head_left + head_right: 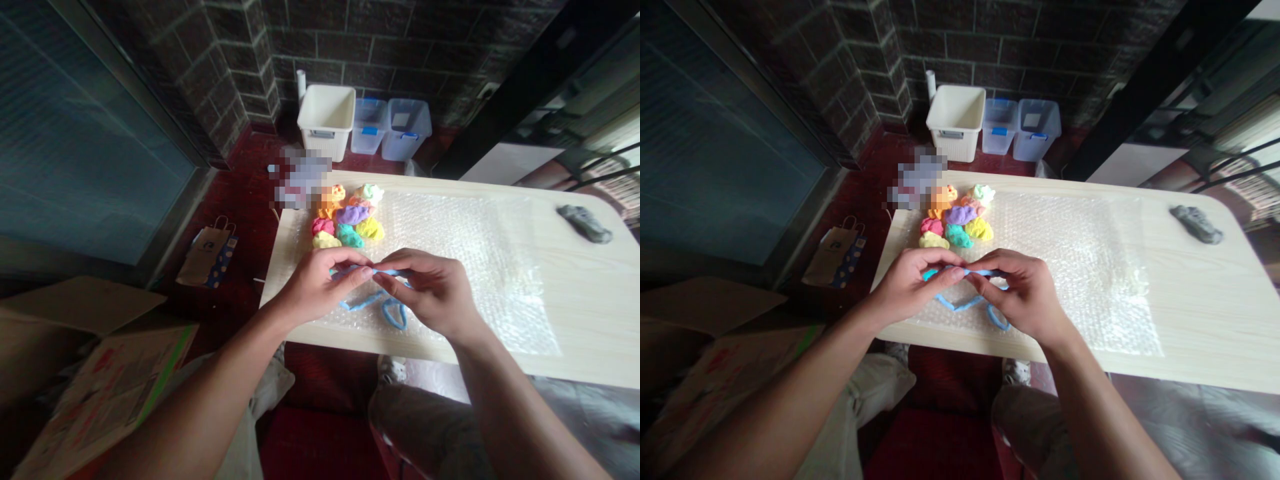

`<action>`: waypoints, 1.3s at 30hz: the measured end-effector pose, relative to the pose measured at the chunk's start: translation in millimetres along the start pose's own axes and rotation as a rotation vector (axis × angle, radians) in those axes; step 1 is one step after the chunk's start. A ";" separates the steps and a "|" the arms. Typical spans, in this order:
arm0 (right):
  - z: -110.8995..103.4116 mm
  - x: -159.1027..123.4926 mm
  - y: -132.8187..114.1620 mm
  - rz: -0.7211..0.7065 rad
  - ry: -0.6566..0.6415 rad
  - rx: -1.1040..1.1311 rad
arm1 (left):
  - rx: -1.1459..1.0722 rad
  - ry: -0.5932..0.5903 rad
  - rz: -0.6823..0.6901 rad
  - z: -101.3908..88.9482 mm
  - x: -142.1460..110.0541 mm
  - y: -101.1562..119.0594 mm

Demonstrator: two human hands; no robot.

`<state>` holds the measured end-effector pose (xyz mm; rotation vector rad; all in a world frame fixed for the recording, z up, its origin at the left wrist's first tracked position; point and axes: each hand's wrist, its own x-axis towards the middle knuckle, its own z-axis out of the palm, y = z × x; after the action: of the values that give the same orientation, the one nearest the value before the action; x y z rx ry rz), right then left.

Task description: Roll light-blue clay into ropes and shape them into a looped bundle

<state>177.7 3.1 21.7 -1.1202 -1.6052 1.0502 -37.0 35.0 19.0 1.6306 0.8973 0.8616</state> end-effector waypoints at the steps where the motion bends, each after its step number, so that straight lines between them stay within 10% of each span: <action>1: 0.3 0.0 -0.1 0.001 -0.003 0.005 | 0.006 0.007 0.009 -0.2 0.3 0.5; 39: -0.9 -1.9 -1.0 0.114 0.016 0.022 | 0.078 0.015 0.026 -1.8 -1.7 3.2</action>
<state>178.8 1.2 22.5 -1.2141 -1.5285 1.1269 -39.0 33.7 22.3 1.7084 0.9317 0.8676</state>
